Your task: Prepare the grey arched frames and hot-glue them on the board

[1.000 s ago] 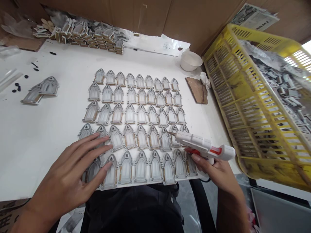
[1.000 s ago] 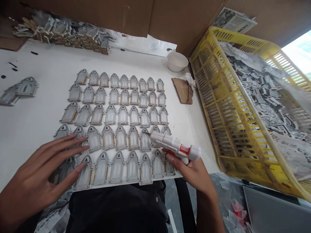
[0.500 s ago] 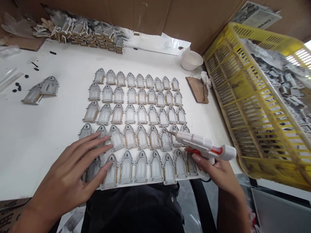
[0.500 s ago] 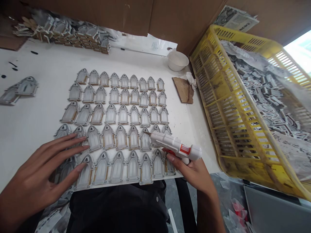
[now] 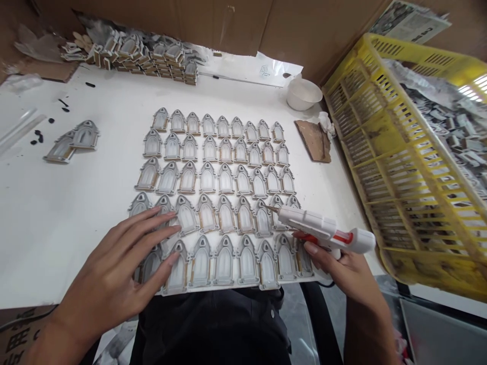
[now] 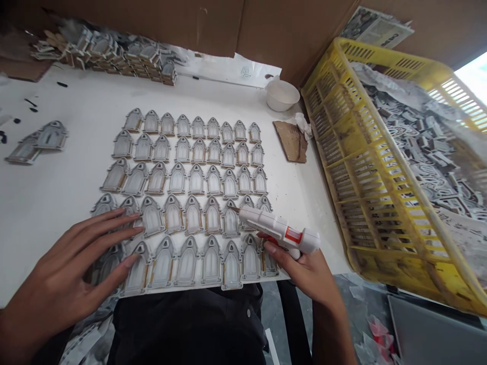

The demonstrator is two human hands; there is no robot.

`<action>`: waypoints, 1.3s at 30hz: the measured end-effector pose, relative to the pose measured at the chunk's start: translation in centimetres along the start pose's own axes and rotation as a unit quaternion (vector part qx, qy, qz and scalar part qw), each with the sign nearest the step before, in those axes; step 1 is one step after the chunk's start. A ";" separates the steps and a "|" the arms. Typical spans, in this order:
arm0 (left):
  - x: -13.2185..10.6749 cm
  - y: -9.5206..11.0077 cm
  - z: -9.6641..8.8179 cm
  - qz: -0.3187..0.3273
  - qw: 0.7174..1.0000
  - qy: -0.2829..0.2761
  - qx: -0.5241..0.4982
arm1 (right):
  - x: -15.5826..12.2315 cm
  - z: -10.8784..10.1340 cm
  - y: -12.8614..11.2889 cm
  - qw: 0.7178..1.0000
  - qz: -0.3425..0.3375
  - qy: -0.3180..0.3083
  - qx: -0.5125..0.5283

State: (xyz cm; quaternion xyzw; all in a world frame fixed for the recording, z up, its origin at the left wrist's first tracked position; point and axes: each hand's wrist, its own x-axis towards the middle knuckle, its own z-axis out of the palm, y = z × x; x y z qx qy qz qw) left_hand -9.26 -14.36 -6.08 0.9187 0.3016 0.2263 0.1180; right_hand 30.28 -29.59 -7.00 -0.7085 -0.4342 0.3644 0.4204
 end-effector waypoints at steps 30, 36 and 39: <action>0.0 0.1 -0.1 -0.006 1.000 -0.002 0.007 | -0.1 0.1 0.4 0.999 -0.041 0.002 -0.013; -0.1 0.0 -0.1 -0.004 1.000 0.001 0.016 | -0.1 0.2 0.5 0.999 -0.034 -0.005 -0.005; -0.1 0.1 -0.2 -0.006 1.000 -0.002 0.011 | -0.1 0.2 0.3 0.999 -0.031 -0.008 -0.005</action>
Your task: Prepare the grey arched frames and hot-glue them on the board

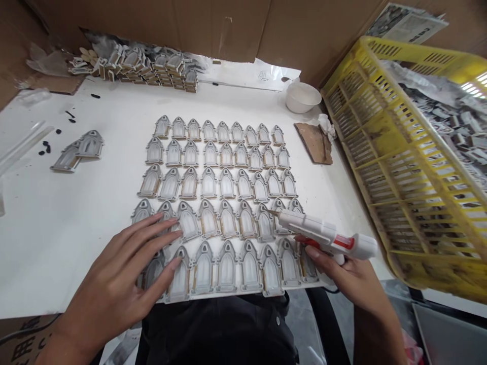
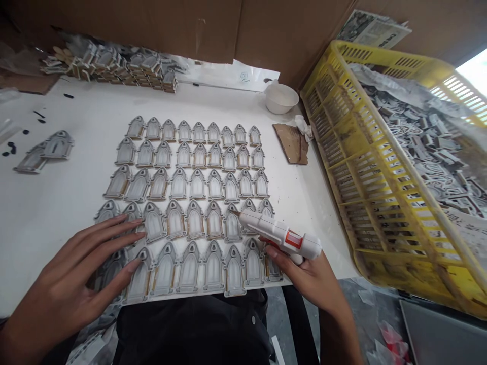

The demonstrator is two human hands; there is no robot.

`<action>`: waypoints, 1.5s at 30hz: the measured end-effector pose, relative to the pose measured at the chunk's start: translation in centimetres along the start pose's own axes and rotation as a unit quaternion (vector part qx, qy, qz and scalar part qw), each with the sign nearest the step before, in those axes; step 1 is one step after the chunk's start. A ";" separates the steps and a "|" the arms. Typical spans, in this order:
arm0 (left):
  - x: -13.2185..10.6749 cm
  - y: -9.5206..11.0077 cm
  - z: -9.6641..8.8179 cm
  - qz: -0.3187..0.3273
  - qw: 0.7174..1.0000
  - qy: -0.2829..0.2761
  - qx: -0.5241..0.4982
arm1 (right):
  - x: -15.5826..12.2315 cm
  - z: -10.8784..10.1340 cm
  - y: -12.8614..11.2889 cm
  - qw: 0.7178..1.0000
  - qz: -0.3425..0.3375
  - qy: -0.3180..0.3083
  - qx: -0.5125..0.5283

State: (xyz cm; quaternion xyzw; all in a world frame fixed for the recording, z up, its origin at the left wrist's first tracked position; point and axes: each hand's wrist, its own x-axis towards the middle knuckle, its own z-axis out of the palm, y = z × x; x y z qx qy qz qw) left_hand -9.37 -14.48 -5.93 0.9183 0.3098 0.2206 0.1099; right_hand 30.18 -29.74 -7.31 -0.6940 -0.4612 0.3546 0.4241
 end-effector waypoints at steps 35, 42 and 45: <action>0.2 0.3 -0.1 0.006 1.000 0.002 0.006 | 0.1 0.1 -0.7 1.000 0.011 0.011 -0.008; 0.3 0.4 -0.1 0.011 1.000 0.000 0.014 | 0.3 0.1 -0.7 1.000 0.000 0.010 -0.016; 0.3 0.3 -0.1 0.010 1.000 -0.001 0.014 | 0.2 0.1 -0.5 1.000 0.005 0.006 -0.014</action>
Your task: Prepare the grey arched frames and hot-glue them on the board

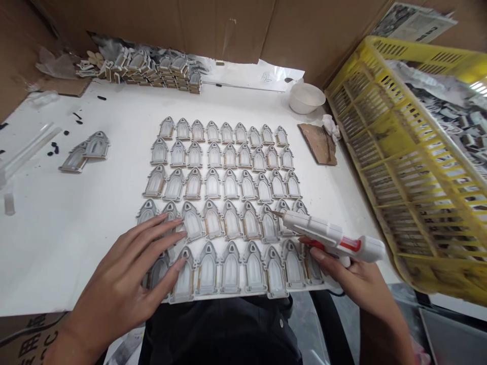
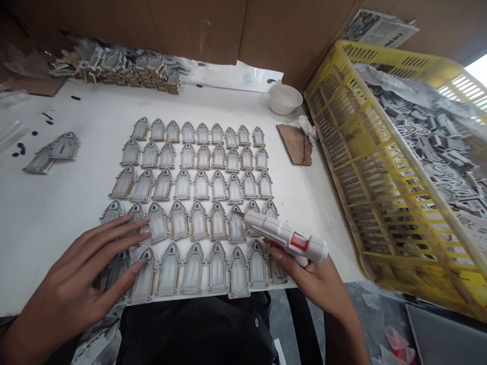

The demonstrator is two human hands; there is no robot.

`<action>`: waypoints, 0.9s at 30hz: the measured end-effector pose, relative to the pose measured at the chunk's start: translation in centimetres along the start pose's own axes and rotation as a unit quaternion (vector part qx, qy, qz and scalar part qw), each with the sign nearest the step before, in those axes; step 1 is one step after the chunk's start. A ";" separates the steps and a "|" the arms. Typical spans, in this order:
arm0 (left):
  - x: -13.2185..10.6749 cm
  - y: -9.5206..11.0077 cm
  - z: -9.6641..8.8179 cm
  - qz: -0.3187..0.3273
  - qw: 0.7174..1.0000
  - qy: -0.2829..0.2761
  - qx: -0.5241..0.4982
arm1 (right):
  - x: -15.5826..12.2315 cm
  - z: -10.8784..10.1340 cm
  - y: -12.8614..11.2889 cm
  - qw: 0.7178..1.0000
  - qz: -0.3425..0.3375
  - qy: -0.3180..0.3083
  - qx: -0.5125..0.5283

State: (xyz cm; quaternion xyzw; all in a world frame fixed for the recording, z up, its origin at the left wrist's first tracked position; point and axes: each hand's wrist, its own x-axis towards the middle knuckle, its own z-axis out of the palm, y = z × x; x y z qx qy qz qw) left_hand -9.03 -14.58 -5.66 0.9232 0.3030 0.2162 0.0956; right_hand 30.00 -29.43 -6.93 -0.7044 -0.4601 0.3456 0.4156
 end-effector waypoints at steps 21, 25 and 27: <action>0.0 0.0 0.0 0.001 1.000 -0.001 -0.005 | -0.1 -0.1 0.2 1.000 -0.016 -0.006 -0.001; -0.1 -0.1 0.1 0.001 1.000 -0.002 -0.002 | -0.1 0.0 0.1 1.000 -0.014 -0.001 0.006; 0.0 -0.1 0.1 0.000 1.000 -0.002 -0.002 | -0.1 0.0 0.1 1.000 -0.010 0.001 0.003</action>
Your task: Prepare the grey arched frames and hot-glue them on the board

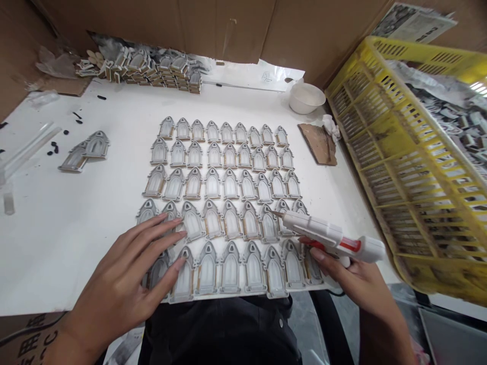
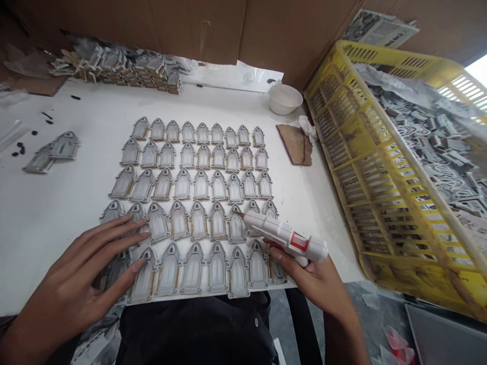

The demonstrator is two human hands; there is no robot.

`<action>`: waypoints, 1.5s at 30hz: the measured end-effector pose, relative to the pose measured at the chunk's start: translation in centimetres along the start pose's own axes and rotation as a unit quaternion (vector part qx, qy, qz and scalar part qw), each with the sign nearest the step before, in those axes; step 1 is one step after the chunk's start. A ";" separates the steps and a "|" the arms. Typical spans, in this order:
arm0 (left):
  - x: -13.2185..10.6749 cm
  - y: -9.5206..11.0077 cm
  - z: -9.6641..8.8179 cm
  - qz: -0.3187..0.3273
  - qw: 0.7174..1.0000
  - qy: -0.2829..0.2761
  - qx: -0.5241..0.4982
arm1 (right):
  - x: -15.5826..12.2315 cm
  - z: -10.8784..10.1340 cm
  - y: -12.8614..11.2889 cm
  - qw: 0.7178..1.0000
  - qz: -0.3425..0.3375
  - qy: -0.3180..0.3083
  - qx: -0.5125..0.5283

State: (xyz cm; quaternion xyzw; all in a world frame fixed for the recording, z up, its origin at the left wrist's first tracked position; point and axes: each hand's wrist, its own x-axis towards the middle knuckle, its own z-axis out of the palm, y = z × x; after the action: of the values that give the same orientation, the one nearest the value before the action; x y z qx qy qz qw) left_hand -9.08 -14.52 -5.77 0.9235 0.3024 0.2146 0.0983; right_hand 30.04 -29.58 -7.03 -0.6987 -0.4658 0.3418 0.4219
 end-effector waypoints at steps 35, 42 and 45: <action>0.3 0.1 0.0 0.009 1.000 0.018 -0.014 | 0.0 -0.1 -0.4 1.000 -0.010 0.010 -0.017; 0.1 0.0 0.0 0.002 1.000 0.017 -0.011 | -0.1 -0.1 0.1 1.000 -0.020 0.004 -0.014; 0.0 -0.1 0.1 -0.004 1.000 0.016 -0.011 | -0.1 -0.1 0.1 1.000 -0.018 0.006 -0.014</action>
State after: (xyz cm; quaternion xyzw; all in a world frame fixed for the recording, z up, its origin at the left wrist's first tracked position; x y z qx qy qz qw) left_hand -9.08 -14.48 -5.87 0.9177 0.3050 0.2320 0.1046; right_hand 30.13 -29.73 -7.10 -0.6979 -0.4807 0.3237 0.4209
